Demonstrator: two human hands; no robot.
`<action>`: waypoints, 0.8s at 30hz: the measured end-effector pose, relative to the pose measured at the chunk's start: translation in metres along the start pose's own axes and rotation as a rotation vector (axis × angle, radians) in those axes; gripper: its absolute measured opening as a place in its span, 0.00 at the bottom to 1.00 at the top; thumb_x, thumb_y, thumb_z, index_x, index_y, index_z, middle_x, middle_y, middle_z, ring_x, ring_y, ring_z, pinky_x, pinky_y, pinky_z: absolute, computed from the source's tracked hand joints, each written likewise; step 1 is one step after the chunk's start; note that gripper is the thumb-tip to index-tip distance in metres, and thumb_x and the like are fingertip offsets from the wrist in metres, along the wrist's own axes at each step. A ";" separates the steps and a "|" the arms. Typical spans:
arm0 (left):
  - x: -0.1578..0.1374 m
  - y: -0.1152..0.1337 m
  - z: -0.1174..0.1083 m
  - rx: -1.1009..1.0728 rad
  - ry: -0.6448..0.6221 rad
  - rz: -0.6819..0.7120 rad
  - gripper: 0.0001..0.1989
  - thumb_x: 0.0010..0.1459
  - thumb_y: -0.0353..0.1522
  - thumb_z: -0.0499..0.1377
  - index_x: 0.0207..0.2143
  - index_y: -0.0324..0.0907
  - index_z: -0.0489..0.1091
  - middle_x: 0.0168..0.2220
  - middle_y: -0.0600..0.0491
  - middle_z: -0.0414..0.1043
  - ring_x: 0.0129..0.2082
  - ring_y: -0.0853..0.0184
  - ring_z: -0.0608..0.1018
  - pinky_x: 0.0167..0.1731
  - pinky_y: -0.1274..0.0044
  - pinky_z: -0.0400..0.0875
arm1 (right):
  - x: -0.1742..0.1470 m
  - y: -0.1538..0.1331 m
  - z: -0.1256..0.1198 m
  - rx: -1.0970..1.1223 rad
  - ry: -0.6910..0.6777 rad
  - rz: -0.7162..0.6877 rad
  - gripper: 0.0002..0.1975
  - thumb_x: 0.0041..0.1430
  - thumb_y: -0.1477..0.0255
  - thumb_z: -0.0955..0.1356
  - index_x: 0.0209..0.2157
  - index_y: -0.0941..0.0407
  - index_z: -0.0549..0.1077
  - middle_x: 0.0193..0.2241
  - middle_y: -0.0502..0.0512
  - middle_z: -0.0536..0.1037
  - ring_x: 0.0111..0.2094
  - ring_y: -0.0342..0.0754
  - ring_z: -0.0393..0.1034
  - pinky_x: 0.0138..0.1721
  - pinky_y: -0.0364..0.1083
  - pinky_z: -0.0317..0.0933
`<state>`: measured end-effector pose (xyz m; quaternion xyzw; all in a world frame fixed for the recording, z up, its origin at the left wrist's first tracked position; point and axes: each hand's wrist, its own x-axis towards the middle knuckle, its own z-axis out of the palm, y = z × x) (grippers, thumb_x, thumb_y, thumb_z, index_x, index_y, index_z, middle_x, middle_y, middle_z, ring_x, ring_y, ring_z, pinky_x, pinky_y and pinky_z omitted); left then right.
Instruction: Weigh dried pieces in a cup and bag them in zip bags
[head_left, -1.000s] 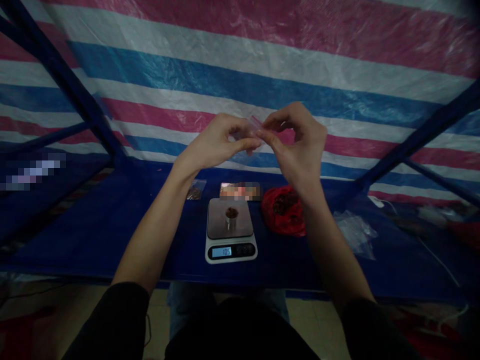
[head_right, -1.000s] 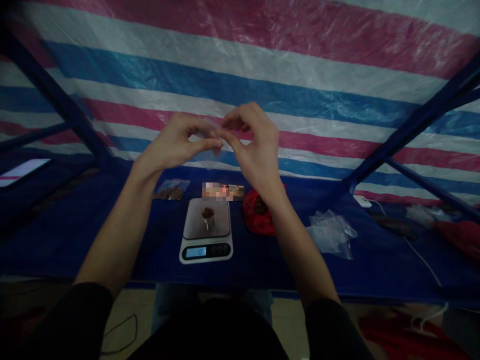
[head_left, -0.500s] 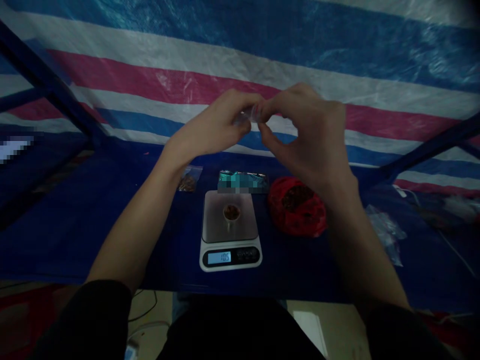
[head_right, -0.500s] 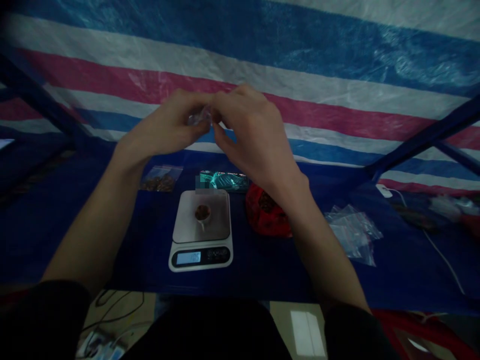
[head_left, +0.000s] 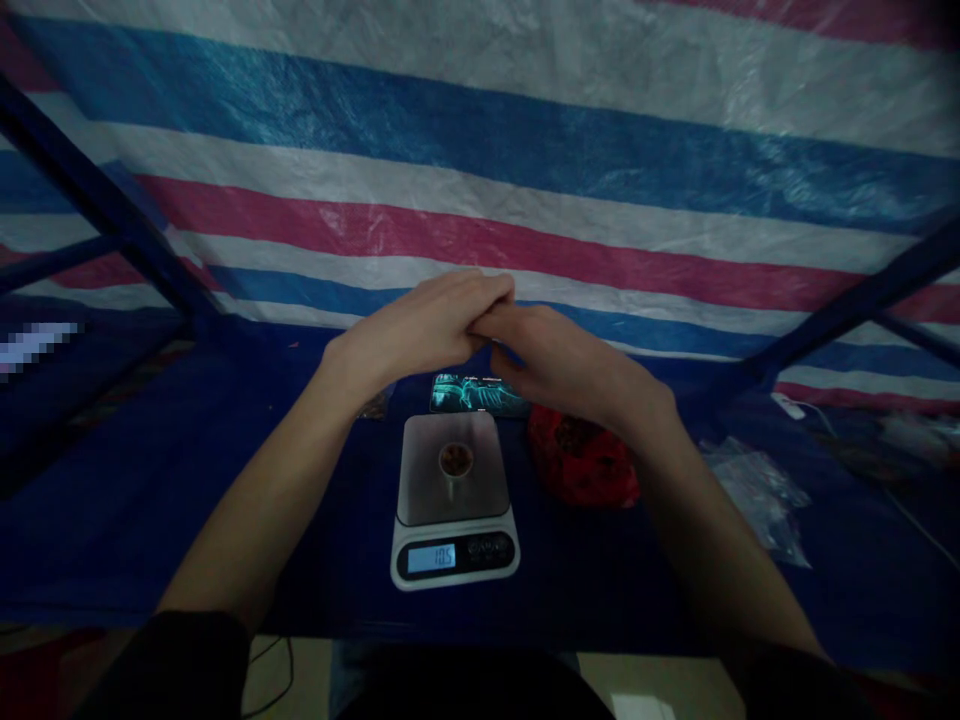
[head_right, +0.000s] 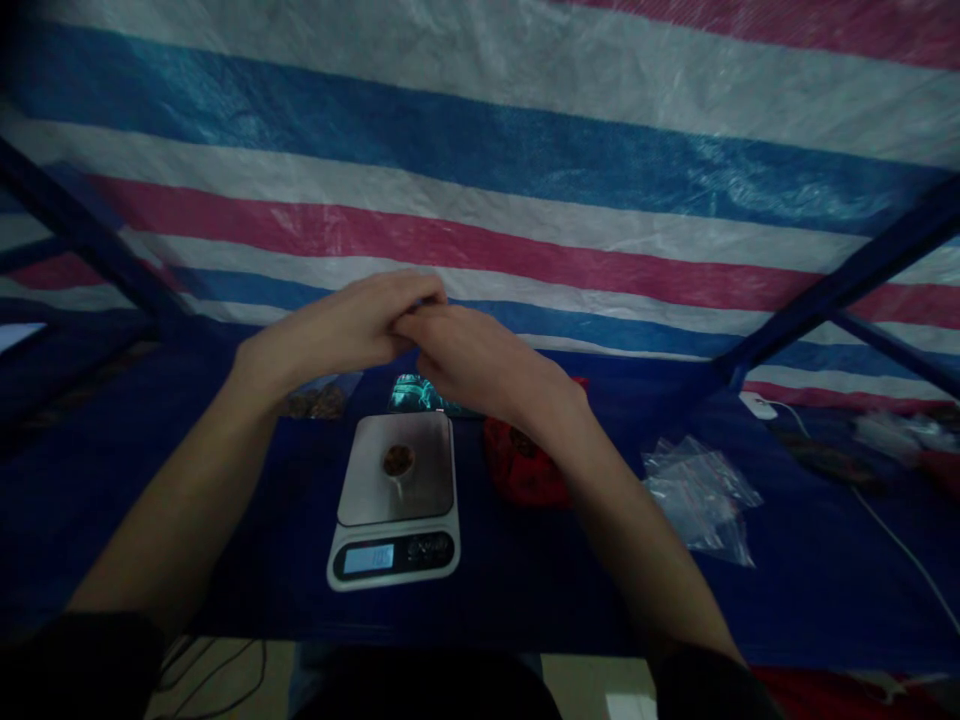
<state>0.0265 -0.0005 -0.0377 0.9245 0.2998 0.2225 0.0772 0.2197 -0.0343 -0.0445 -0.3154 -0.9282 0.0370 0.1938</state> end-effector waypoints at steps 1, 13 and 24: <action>0.000 0.002 0.000 -0.004 -0.014 0.002 0.11 0.56 0.23 0.56 0.41 0.43 0.70 0.40 0.51 0.75 0.42 0.61 0.76 0.43 0.70 0.67 | -0.001 0.000 0.001 0.001 -0.016 -0.005 0.15 0.64 0.85 0.64 0.47 0.60 0.77 0.47 0.62 0.82 0.47 0.55 0.76 0.50 0.52 0.67; -0.036 -0.016 0.020 -0.013 -0.018 -0.148 0.05 0.60 0.31 0.59 0.39 0.45 0.68 0.35 0.53 0.72 0.35 0.62 0.75 0.37 0.71 0.65 | -0.017 0.007 -0.024 0.449 0.054 -0.118 0.11 0.66 0.80 0.67 0.42 0.56 0.82 0.42 0.53 0.85 0.44 0.47 0.78 0.49 0.48 0.67; -0.104 -0.067 0.098 -0.155 0.225 -0.303 0.24 0.53 0.23 0.56 0.53 0.43 0.64 0.40 0.53 0.68 0.39 0.64 0.74 0.43 0.71 0.70 | 0.008 0.041 0.080 0.738 -0.764 -0.090 0.31 0.48 0.77 0.81 0.56 0.56 0.79 0.31 0.45 0.77 0.31 0.43 0.71 0.31 0.41 0.62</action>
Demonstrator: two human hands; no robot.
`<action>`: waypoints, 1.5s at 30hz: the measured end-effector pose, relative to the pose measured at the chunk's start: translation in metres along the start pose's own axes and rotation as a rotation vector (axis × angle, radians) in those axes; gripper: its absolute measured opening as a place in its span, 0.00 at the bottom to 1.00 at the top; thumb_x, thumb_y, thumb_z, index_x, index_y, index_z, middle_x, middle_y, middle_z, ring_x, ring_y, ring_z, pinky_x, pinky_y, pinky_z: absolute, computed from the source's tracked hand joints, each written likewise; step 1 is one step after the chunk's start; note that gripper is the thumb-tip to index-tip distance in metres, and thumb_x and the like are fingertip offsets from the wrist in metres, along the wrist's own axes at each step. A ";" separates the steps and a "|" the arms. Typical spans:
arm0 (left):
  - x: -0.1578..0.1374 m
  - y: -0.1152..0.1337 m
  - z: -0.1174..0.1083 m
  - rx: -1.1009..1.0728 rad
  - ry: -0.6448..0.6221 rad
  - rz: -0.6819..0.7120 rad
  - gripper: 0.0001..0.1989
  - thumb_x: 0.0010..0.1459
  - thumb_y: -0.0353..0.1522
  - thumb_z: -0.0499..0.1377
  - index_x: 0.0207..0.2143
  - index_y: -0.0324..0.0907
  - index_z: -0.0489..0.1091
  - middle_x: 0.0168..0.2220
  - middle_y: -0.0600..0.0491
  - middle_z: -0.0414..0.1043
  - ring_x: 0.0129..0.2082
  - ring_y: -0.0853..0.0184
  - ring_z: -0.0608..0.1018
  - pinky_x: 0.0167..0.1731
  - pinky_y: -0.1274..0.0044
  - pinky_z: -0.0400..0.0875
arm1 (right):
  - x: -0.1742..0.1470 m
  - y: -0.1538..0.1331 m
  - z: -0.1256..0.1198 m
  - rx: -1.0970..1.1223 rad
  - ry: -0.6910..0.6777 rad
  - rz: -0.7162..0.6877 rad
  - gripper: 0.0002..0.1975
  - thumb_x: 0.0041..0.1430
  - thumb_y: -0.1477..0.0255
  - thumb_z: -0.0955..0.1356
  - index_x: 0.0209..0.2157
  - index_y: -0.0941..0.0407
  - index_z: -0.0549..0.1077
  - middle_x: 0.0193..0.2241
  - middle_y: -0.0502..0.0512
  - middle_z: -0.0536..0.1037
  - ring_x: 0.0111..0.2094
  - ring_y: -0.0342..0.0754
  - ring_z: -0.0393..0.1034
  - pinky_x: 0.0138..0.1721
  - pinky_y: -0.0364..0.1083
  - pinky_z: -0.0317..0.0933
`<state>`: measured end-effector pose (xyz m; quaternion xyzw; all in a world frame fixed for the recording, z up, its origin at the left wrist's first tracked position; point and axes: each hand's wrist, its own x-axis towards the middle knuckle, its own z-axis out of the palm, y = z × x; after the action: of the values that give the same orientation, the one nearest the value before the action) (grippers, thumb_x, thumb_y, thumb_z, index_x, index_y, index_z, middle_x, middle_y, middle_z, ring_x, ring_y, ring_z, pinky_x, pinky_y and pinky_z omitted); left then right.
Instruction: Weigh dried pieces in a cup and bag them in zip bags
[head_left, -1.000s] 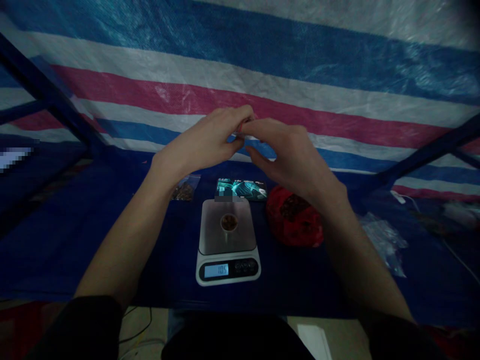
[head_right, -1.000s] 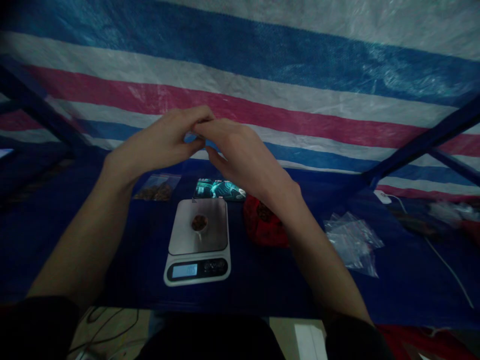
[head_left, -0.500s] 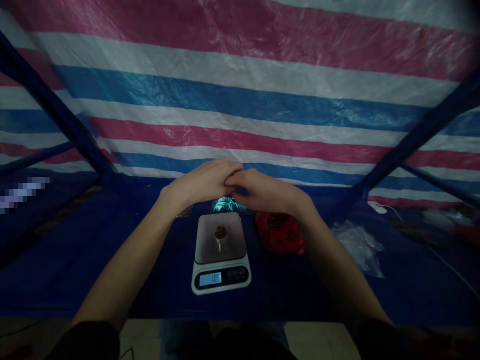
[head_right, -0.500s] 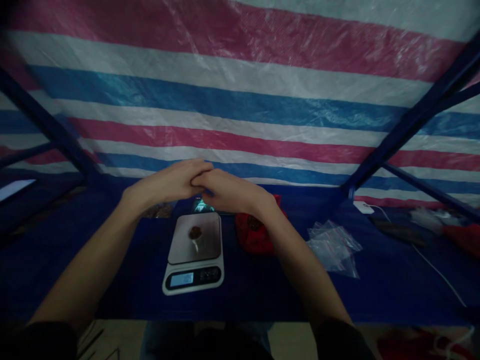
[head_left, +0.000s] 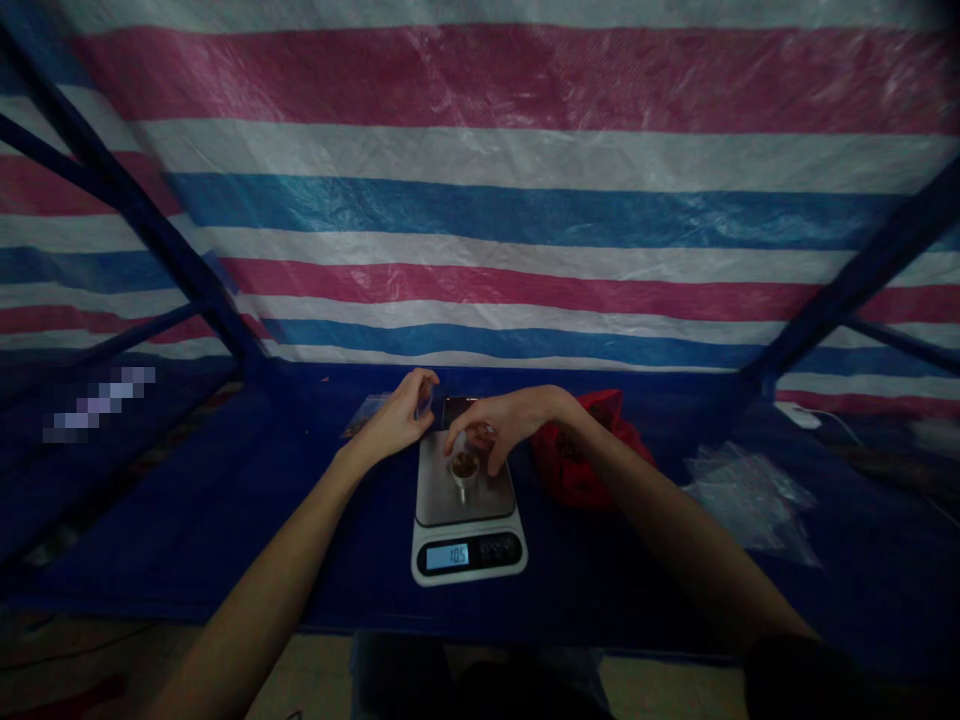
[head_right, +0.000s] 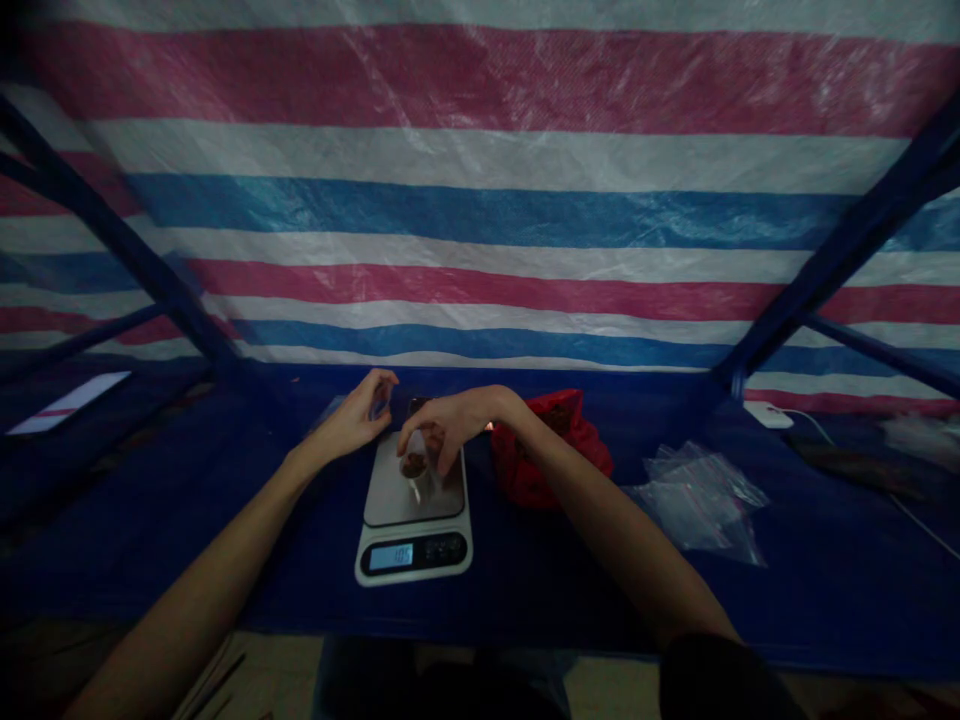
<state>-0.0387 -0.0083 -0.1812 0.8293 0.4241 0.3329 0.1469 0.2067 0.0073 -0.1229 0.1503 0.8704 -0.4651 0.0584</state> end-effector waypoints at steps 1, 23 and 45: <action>0.001 0.000 0.002 -0.009 0.039 0.017 0.22 0.54 0.23 0.56 0.52 0.43 0.66 0.40 0.53 0.69 0.40 0.64 0.75 0.44 0.71 0.71 | 0.005 0.004 0.003 0.062 -0.026 -0.011 0.30 0.49 0.77 0.81 0.55 0.57 0.79 0.32 0.46 0.78 0.33 0.44 0.72 0.33 0.41 0.63; 0.005 0.028 0.009 -0.125 0.224 -0.212 0.05 0.53 0.28 0.66 0.33 0.44 0.75 0.36 0.54 0.77 0.38 0.62 0.79 0.43 0.71 0.71 | -0.001 -0.005 -0.008 0.347 0.652 -0.124 0.24 0.49 0.72 0.82 0.43 0.55 0.69 0.37 0.51 0.82 0.36 0.45 0.77 0.37 0.45 0.70; 0.005 0.040 0.015 -0.465 0.216 -0.339 0.14 0.45 0.35 0.69 0.36 0.40 0.77 0.33 0.52 0.78 0.34 0.62 0.78 0.36 0.73 0.70 | 0.008 -0.030 0.002 -0.338 0.835 -0.124 0.17 0.60 0.79 0.77 0.50 0.56 0.81 0.43 0.55 0.71 0.44 0.49 0.69 0.47 0.48 0.66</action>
<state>-0.0022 -0.0277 -0.1689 0.6507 0.4819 0.4783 0.3401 0.1894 -0.0085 -0.1018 0.2610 0.8904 -0.2189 -0.3018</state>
